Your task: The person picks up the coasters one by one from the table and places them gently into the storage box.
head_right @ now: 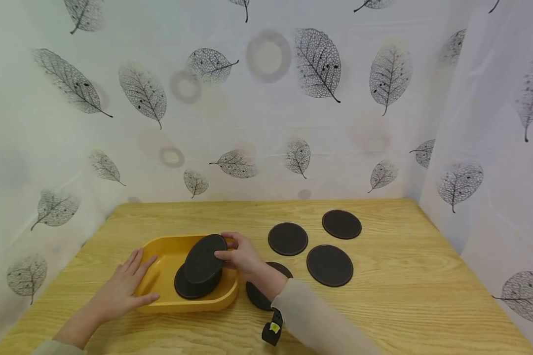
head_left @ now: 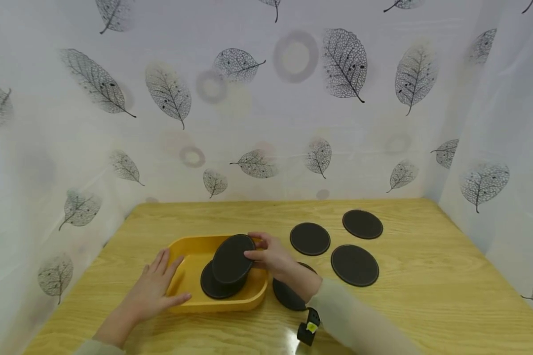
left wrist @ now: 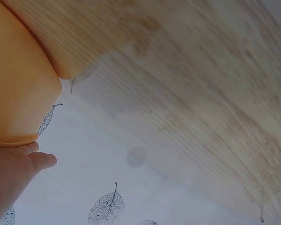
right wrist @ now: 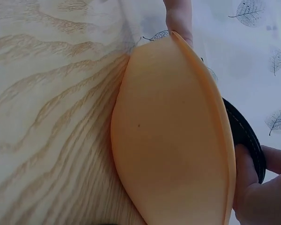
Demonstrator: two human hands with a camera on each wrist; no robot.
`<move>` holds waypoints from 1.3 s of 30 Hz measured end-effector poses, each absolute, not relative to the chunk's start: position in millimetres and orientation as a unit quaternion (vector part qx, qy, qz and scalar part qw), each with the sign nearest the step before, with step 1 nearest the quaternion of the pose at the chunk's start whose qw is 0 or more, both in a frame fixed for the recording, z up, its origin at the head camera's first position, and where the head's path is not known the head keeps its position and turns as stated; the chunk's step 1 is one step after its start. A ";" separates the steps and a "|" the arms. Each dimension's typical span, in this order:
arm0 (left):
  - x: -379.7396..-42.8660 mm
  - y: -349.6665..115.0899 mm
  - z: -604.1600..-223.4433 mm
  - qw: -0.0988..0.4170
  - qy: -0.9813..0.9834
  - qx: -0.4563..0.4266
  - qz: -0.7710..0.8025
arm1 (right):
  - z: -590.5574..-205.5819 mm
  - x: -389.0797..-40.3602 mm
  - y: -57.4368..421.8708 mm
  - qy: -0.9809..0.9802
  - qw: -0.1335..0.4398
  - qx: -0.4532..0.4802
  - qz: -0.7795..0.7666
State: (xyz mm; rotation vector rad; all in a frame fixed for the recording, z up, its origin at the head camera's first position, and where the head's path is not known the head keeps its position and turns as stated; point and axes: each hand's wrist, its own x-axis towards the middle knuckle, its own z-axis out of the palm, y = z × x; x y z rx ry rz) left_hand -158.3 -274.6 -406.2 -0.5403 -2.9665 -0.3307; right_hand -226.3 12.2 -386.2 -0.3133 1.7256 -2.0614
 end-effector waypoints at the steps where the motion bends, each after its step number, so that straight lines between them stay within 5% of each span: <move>1: -158.4 -275.1 -406.2 0.055 -0.976 -0.179 -0.110 | -386.4 -225.8 10.2 0.624 0.216 -0.111 -0.743; 24: -162.7 -278.7 -409.7 0.047 -0.977 -0.178 -0.107 | -384.6 -222.5 -6.7 0.612 0.228 -0.106 -0.750; 39: -160.6 -277.1 -407.0 0.044 -0.976 -0.181 -0.109 | -379.4 -214.4 32.1 0.683 0.192 -0.173 -0.683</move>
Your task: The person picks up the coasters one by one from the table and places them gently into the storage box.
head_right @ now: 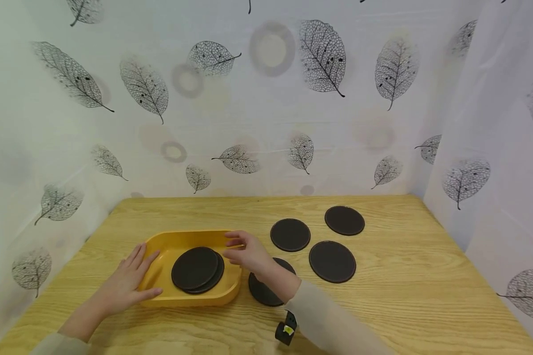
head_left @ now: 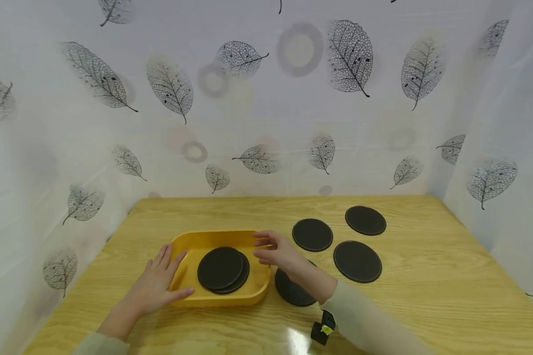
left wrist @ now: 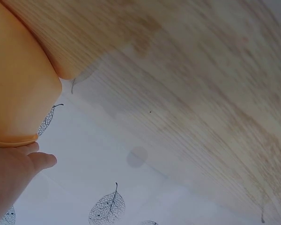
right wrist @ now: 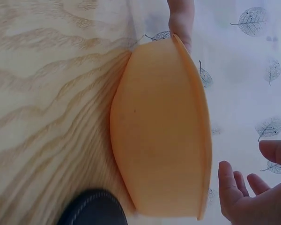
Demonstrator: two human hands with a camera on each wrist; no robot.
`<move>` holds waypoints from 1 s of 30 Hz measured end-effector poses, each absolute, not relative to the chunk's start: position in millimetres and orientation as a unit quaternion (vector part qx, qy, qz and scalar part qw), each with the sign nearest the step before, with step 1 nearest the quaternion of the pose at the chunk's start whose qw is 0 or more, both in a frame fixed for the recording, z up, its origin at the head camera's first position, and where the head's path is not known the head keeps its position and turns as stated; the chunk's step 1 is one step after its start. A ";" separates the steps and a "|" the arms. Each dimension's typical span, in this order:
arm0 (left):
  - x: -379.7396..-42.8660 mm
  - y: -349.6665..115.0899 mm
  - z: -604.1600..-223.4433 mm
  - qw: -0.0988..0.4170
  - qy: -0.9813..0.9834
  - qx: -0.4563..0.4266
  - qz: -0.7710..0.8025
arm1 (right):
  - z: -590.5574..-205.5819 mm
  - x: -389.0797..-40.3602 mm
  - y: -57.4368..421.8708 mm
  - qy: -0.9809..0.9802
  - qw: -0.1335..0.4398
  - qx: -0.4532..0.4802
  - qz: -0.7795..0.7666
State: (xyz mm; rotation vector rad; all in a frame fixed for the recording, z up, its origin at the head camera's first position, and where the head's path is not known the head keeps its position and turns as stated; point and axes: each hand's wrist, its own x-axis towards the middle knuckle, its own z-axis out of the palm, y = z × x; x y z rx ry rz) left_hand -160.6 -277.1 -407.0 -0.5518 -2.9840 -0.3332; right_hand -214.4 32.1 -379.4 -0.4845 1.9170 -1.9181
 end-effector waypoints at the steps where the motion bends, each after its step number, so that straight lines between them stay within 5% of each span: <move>1: -160.7 -277.1 -407.3 0.045 -0.976 -0.181 -0.110 | -379.1 -214.1 36.4 0.687 0.187 -0.176 -0.679; 30: -161.0 -278.1 -409.1 0.046 -0.976 -0.180 -0.115 | -377.6 -213.4 157.2 0.772 0.124 -0.148 -0.606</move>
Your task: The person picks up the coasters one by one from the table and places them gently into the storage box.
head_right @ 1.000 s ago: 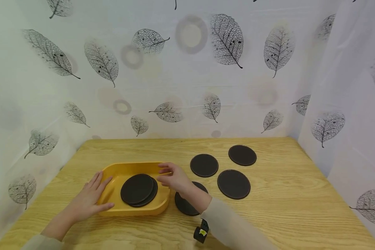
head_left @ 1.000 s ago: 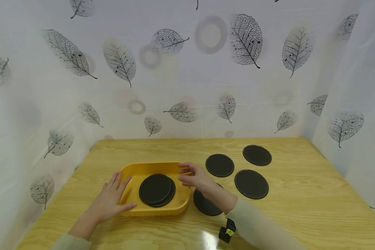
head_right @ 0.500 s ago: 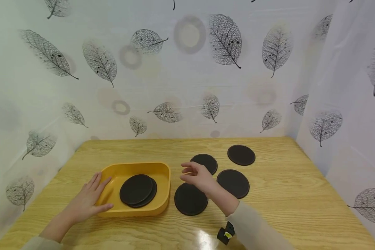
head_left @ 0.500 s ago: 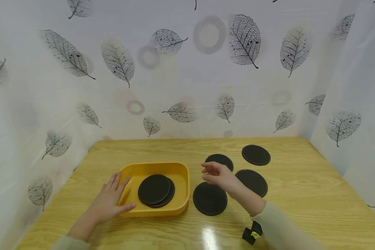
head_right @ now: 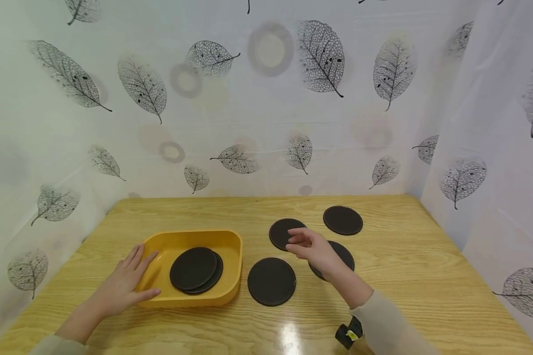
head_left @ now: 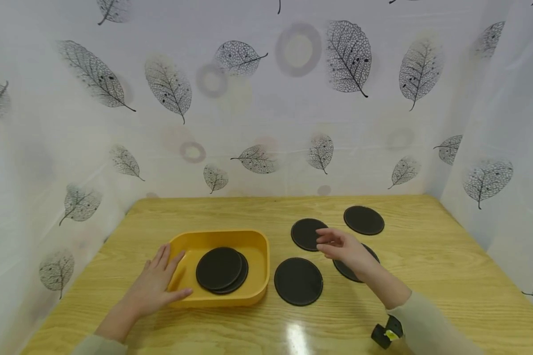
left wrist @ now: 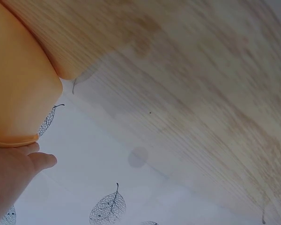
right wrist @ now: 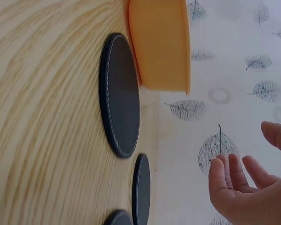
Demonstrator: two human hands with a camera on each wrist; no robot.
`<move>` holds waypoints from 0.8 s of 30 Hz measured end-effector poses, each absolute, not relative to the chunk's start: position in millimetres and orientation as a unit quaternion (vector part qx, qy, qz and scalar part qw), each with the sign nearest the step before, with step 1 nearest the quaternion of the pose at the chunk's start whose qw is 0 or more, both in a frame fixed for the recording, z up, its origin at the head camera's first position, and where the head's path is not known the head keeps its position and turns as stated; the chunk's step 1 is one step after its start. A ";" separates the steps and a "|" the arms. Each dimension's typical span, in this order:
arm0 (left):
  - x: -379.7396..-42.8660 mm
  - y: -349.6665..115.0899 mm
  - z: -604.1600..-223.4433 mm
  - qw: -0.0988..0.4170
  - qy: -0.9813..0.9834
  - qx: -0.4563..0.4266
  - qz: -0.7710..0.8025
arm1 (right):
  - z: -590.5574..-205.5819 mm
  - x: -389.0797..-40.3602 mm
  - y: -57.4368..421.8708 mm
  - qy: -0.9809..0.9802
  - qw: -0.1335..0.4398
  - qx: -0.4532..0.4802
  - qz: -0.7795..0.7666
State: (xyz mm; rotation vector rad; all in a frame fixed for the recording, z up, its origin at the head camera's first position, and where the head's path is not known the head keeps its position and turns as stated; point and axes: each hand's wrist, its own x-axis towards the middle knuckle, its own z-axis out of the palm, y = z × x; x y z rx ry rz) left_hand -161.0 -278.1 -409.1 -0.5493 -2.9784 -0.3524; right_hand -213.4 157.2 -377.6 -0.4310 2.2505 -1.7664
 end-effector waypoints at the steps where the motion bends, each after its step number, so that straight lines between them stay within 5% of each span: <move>1: -161.0 -278.0 -409.2 0.047 -0.976 -0.181 -0.115 | -377.9 -213.6 160.9 0.775 0.120 -0.144 -0.603; 24: -160.1 -277.8 -405.8 0.032 -0.976 -0.180 -0.121 | -374.6 -220.9 199.3 0.813 0.073 -0.121 -0.564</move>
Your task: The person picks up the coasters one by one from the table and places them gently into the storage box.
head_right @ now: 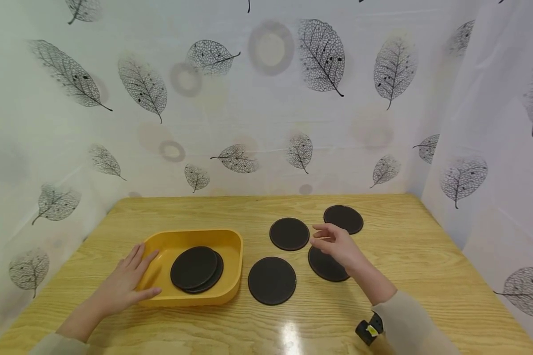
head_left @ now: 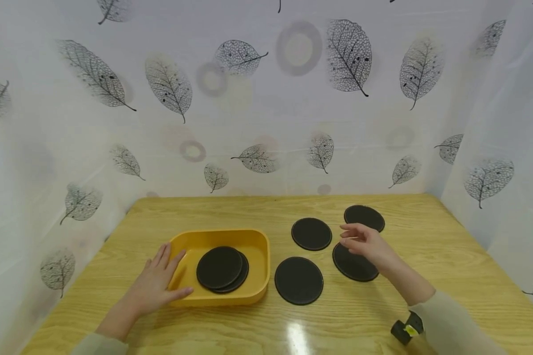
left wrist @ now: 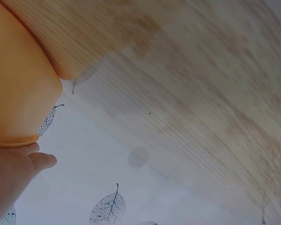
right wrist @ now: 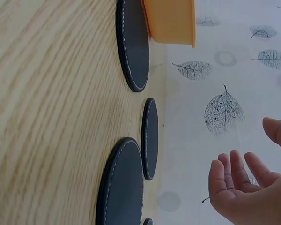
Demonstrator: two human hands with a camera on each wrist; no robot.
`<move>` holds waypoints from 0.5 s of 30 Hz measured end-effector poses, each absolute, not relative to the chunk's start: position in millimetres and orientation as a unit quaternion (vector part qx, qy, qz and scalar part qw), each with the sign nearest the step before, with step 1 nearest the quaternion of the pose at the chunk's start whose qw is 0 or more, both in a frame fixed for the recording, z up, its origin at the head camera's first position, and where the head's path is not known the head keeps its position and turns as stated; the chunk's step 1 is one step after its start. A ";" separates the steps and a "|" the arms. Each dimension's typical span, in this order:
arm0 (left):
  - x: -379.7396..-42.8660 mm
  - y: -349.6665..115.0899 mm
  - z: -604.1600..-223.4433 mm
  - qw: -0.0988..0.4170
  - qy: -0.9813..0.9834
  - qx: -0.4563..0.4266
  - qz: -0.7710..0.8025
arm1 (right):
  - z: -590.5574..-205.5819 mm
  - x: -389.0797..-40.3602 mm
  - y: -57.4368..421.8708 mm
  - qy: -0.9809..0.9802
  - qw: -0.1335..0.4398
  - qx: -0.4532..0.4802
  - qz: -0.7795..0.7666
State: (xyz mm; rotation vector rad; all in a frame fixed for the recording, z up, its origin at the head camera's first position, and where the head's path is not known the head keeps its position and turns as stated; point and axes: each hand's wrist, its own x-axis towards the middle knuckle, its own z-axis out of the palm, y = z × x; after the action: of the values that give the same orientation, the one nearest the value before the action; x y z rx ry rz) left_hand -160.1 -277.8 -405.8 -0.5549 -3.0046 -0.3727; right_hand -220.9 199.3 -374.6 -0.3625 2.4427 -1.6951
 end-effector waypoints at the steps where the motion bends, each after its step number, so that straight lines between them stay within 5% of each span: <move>1: -160.2 -277.7 -405.7 0.032 -0.976 -0.180 -0.122 | -374.6 -222.2 200.5 0.815 0.070 -0.120 -0.562; 15: -159.7 -276.0 -405.4 0.041 -0.975 -0.182 -0.117 | -376.4 -237.5 218.6 0.842 0.036 -0.095 -0.531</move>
State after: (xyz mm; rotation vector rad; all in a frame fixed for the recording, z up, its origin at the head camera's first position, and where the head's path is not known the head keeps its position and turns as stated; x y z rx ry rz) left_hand -159.7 -276.0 -405.4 -0.5578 -2.9860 -0.3577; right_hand -237.5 218.6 -376.4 -0.2925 2.5841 -1.6291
